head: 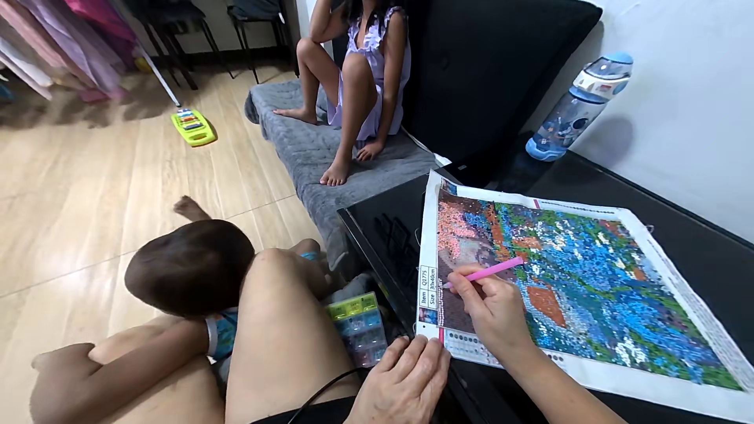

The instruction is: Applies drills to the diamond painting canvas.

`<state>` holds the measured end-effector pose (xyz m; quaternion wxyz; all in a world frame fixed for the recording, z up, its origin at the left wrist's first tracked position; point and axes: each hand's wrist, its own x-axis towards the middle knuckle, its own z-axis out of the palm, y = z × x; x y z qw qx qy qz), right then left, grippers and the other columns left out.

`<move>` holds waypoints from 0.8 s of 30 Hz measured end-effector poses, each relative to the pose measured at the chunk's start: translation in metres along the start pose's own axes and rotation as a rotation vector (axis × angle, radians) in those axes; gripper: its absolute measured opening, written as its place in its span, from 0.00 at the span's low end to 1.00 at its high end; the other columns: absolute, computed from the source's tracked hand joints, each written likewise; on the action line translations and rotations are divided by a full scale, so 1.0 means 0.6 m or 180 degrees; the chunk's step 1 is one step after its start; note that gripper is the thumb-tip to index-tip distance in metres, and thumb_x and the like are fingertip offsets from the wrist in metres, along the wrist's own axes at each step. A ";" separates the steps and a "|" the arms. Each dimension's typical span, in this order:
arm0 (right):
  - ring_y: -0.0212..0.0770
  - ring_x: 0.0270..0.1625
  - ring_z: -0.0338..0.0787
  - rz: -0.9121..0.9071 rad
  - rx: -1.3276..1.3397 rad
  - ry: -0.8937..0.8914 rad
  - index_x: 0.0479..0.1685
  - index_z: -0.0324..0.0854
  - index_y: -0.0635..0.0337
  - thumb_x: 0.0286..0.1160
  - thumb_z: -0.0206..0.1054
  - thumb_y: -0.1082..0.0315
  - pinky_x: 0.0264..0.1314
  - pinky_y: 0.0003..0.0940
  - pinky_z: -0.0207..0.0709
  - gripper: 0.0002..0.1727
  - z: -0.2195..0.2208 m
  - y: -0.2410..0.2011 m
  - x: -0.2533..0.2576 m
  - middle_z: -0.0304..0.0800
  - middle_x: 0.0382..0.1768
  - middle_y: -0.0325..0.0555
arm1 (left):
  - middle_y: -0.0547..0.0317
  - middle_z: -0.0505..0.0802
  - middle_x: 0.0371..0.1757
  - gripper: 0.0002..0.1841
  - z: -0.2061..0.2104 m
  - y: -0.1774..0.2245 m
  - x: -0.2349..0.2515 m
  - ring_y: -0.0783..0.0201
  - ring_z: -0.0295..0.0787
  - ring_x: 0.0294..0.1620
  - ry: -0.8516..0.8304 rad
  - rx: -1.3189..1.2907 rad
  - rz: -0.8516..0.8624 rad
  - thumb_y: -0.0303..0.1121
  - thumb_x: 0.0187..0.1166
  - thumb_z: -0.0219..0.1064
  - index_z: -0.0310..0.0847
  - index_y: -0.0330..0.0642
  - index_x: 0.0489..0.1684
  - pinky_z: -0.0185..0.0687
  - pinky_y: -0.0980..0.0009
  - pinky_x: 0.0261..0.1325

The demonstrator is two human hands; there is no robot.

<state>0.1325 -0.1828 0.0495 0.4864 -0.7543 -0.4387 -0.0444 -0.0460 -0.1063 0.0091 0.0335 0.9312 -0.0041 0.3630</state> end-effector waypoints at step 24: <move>0.13 0.20 0.75 0.0227 0.0505 0.0060 0.36 0.87 0.60 0.81 0.62 0.64 0.24 0.08 0.69 0.12 -0.001 0.003 0.001 0.86 0.25 0.29 | 0.58 0.94 0.58 0.16 -0.001 -0.001 0.001 0.61 0.88 0.61 -0.0013 0.0020 0.0010 0.24 0.80 0.54 0.88 0.46 0.55 0.74 0.68 0.70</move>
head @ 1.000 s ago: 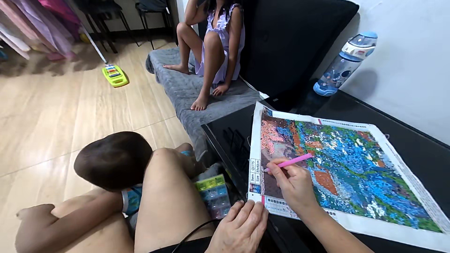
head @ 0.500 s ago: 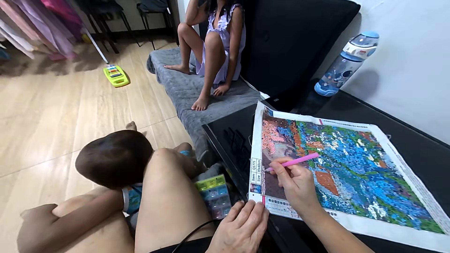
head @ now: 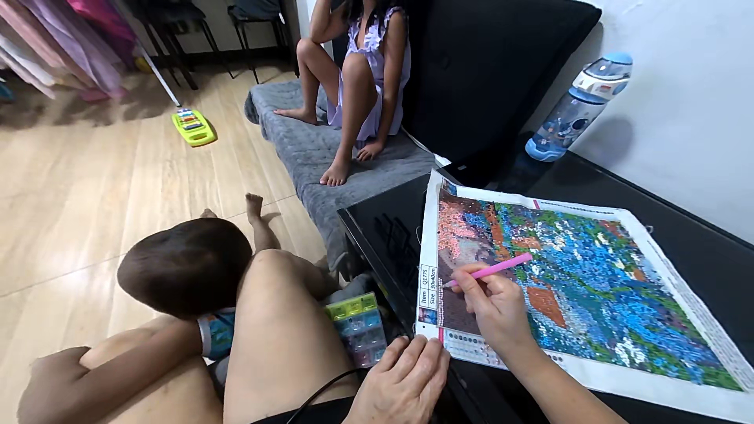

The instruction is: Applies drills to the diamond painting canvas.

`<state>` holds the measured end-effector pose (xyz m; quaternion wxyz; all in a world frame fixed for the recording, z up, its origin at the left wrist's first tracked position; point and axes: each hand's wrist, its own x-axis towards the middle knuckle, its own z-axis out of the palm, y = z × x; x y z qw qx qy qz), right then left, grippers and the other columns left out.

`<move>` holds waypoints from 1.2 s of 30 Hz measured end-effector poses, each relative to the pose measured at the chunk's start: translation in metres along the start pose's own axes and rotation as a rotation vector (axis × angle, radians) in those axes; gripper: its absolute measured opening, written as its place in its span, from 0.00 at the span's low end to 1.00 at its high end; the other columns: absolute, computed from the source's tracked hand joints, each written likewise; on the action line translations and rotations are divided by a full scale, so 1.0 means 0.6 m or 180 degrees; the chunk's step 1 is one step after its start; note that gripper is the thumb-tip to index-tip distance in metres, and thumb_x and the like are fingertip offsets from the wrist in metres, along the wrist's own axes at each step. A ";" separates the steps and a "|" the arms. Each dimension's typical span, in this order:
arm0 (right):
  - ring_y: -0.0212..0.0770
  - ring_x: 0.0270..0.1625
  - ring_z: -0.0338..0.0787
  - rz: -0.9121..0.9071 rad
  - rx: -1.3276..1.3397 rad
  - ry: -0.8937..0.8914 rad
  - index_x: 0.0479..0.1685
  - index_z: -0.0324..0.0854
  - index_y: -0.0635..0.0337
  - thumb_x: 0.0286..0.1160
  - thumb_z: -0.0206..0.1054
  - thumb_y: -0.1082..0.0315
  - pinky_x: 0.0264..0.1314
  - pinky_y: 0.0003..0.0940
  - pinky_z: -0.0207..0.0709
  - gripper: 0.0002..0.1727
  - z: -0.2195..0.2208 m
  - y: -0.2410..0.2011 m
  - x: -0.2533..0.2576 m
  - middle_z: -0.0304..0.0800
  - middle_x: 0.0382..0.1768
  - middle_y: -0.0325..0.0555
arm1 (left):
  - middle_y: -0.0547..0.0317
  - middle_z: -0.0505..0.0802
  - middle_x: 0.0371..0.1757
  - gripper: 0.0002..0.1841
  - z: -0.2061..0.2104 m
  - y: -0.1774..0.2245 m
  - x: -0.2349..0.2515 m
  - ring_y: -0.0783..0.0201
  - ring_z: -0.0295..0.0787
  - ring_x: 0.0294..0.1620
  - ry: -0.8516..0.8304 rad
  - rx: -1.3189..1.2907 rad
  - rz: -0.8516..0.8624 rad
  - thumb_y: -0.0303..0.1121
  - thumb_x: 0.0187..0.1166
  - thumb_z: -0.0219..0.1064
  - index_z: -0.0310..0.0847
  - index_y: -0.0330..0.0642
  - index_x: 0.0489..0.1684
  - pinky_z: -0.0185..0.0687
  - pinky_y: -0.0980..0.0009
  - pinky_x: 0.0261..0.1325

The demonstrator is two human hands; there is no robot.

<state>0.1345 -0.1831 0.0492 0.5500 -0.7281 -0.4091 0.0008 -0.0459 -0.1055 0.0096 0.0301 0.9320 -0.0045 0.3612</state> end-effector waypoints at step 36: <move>0.14 0.20 0.73 -0.0034 -0.0170 0.0045 0.38 0.87 0.61 0.83 0.61 0.63 0.23 0.09 0.68 0.13 0.002 0.002 0.002 0.86 0.27 0.32 | 0.58 0.94 0.58 0.17 0.002 -0.001 -0.002 0.60 0.88 0.61 0.0039 -0.0038 -0.0008 0.24 0.80 0.53 0.87 0.46 0.56 0.74 0.68 0.71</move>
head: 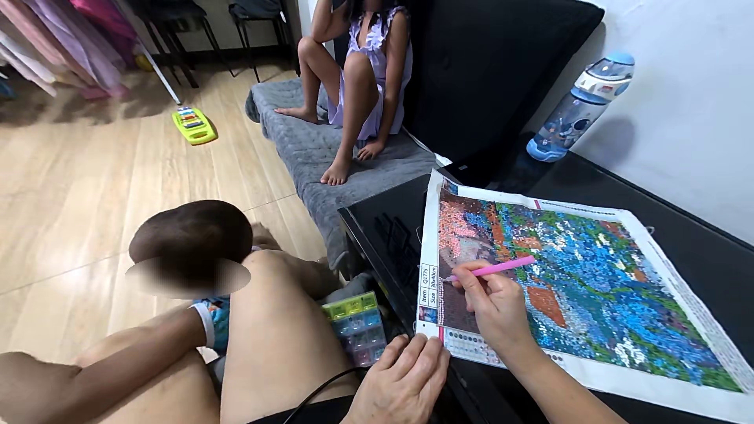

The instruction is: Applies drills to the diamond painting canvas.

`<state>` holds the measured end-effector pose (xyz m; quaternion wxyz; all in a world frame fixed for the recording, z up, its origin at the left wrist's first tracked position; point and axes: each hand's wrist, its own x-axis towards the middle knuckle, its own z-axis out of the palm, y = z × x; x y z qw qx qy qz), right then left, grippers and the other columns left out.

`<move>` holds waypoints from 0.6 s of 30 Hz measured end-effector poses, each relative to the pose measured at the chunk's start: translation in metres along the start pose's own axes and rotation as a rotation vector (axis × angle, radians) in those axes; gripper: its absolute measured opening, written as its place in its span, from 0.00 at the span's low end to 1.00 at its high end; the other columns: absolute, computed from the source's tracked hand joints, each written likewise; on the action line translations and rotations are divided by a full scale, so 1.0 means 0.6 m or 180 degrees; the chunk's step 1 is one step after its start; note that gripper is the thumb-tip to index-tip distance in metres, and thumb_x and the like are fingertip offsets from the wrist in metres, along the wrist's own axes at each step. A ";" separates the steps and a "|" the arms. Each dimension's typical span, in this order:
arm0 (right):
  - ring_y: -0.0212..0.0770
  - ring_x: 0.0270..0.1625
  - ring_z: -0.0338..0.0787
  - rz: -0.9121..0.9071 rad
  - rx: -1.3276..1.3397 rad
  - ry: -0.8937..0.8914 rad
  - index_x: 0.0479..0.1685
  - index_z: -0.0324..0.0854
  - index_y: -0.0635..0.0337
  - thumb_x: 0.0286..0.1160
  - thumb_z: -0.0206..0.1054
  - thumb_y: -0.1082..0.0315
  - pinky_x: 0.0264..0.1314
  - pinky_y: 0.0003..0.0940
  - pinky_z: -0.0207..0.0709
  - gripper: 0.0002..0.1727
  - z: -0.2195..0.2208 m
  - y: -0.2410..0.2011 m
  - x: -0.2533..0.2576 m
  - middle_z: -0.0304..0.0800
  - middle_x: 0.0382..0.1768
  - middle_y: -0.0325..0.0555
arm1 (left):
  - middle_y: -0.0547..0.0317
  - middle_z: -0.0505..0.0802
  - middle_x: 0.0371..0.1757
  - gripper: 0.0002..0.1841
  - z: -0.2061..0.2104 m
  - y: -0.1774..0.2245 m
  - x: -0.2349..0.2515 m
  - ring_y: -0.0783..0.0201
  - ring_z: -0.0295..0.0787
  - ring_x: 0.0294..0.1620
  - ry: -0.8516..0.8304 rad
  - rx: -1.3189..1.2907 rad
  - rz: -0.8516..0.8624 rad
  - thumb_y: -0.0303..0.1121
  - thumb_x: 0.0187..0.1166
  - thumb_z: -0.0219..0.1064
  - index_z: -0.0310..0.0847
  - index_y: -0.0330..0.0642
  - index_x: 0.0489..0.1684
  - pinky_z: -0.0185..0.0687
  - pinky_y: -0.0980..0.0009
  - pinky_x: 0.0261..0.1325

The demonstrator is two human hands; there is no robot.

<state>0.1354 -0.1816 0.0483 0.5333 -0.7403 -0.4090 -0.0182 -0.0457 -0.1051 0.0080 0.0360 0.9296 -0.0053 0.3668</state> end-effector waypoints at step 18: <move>0.15 0.19 0.73 0.0033 -0.0021 -0.0006 0.38 0.86 0.61 0.83 0.61 0.63 0.23 0.10 0.69 0.13 -0.001 -0.001 0.000 0.85 0.26 0.31 | 0.58 0.93 0.60 0.17 -0.001 0.001 -0.003 0.60 0.88 0.63 -0.0037 0.0033 -0.0010 0.24 0.81 0.53 0.87 0.46 0.58 0.74 0.67 0.71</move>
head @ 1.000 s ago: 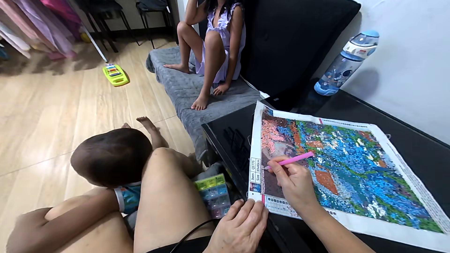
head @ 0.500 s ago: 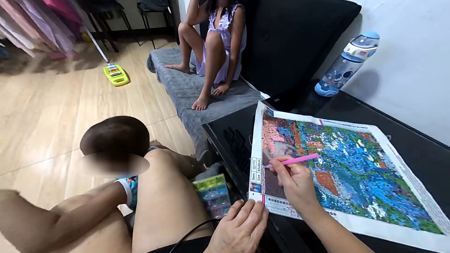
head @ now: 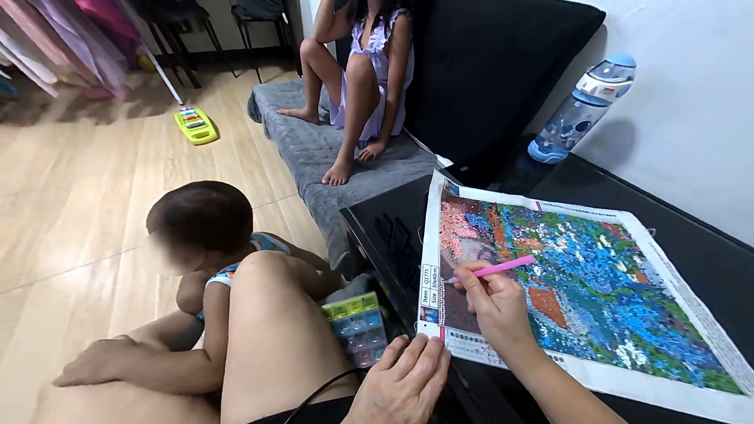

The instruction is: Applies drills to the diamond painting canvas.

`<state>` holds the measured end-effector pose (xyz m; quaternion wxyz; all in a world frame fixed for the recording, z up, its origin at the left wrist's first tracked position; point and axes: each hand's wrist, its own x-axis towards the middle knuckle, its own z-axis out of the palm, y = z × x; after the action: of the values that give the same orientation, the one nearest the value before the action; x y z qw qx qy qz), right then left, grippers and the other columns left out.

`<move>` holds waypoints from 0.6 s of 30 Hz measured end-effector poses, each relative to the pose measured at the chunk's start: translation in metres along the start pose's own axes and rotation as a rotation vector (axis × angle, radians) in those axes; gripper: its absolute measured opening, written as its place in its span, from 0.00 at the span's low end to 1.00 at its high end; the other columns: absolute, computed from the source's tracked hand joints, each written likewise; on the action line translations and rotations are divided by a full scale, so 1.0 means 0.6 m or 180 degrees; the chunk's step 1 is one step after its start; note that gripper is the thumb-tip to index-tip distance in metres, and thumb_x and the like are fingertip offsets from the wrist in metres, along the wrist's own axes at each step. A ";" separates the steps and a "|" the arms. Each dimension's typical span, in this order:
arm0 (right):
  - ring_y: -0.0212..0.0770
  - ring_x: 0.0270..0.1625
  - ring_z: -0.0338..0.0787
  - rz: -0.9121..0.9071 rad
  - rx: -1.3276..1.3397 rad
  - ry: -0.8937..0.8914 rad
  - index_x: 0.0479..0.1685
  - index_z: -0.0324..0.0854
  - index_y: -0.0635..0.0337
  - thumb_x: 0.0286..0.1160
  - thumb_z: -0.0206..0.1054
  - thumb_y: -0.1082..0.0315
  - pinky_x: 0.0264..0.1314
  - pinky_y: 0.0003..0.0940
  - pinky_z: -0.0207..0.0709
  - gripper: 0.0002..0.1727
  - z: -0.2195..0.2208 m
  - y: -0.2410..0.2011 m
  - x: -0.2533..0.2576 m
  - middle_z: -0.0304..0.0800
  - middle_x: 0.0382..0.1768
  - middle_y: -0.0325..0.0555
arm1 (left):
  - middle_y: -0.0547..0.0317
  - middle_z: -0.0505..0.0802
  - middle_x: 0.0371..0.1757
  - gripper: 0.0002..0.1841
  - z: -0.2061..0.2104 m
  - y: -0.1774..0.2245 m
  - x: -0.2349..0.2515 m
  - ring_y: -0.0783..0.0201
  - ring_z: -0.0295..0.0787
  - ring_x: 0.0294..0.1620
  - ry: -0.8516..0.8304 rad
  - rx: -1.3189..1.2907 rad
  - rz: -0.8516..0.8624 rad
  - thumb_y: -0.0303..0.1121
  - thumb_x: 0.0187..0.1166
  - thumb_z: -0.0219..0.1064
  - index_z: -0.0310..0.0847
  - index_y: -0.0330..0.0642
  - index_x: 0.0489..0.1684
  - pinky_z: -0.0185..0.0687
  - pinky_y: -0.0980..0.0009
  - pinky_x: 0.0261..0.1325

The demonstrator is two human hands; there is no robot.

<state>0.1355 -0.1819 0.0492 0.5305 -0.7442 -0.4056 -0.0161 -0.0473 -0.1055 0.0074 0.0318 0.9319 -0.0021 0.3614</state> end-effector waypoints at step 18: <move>0.16 0.20 0.75 -0.0069 -0.0116 -0.0067 0.36 0.87 0.61 0.82 0.60 0.63 0.24 0.11 0.70 0.14 -0.001 -0.001 -0.001 0.86 0.26 0.33 | 0.58 0.93 0.59 0.17 0.000 -0.001 0.000 0.60 0.88 0.63 -0.0006 0.0030 0.0009 0.24 0.81 0.53 0.87 0.46 0.58 0.74 0.67 0.71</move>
<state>0.1350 -0.1824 0.0493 0.5124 -0.7494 -0.4188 -0.0214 -0.0474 -0.1050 0.0075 0.0269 0.9323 -0.0018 0.3606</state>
